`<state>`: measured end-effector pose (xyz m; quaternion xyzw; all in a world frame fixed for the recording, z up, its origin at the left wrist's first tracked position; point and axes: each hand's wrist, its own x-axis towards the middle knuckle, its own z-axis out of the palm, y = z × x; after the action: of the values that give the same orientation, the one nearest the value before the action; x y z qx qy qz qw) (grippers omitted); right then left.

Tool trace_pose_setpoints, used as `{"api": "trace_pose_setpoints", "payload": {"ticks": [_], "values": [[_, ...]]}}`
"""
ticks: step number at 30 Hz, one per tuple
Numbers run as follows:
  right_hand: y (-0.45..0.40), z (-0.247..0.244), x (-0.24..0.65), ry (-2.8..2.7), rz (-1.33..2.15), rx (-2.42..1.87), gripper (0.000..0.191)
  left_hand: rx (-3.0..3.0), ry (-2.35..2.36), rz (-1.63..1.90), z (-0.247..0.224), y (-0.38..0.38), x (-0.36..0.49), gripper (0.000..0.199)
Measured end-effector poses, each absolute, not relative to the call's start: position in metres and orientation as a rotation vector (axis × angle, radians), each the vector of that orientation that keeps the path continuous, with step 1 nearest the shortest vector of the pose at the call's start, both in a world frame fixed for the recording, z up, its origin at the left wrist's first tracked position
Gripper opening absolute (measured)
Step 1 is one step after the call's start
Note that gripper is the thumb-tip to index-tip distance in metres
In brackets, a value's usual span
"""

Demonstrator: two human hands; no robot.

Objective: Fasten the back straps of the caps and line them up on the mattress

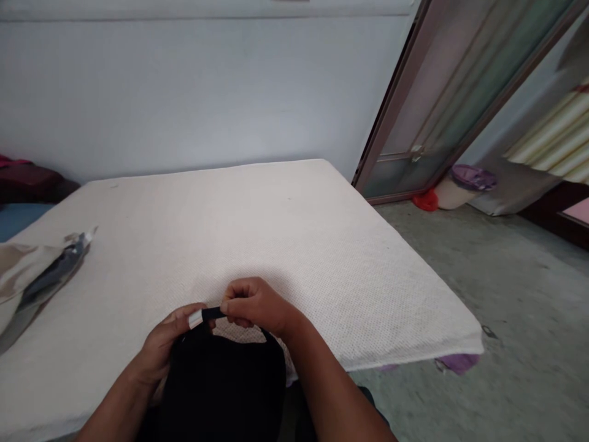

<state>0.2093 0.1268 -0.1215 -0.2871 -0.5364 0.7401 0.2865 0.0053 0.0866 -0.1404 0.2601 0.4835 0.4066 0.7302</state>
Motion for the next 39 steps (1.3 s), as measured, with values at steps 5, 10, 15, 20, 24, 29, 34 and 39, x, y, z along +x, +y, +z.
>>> {"api": "trace_pose_setpoints", "payload": {"ticks": [5,10,15,20,24,29,34,39], "values": [[0.1267,-0.1199,0.2097,-1.44,1.99,-0.792,0.009,0.58,1.1,0.889,-0.1409,0.0876,0.0053,0.028],[0.127,-0.119,0.2095,-1.436,1.997,-0.773,0.011,0.579,1.159,0.849,-0.1427,0.086,0.0066,0.026],[0.127,-0.118,0.2091,-1.4,2.027,-0.787,0.014,0.607,1.156,0.816,-0.1407,0.086,0.0068,0.024],[0.1268,-0.1172,0.2099,-1.414,2.053,-0.82,0.022,0.624,1.108,0.828,-0.1413,0.0878,0.0046,0.026],[0.1265,-0.1164,0.2112,-1.472,2.065,-0.826,0.023,0.616,1.094,0.837,-0.1407,0.0878,0.0045,0.025],[0.1271,-0.118,0.2107,-1.396,2.086,-0.835,0.017,0.651,1.048,0.808,-0.1413,0.089,0.0042,0.026],[0.1281,-0.1214,0.2096,-1.284,2.139,-0.812,0.008,0.651,1.025,0.802,-0.1455,0.0884,0.0025,0.021],[0.1285,-0.1232,0.2101,-1.257,2.185,-0.762,0.004,0.643,1.025,0.79,-0.1451,0.0881,0.0037,0.017]]}}
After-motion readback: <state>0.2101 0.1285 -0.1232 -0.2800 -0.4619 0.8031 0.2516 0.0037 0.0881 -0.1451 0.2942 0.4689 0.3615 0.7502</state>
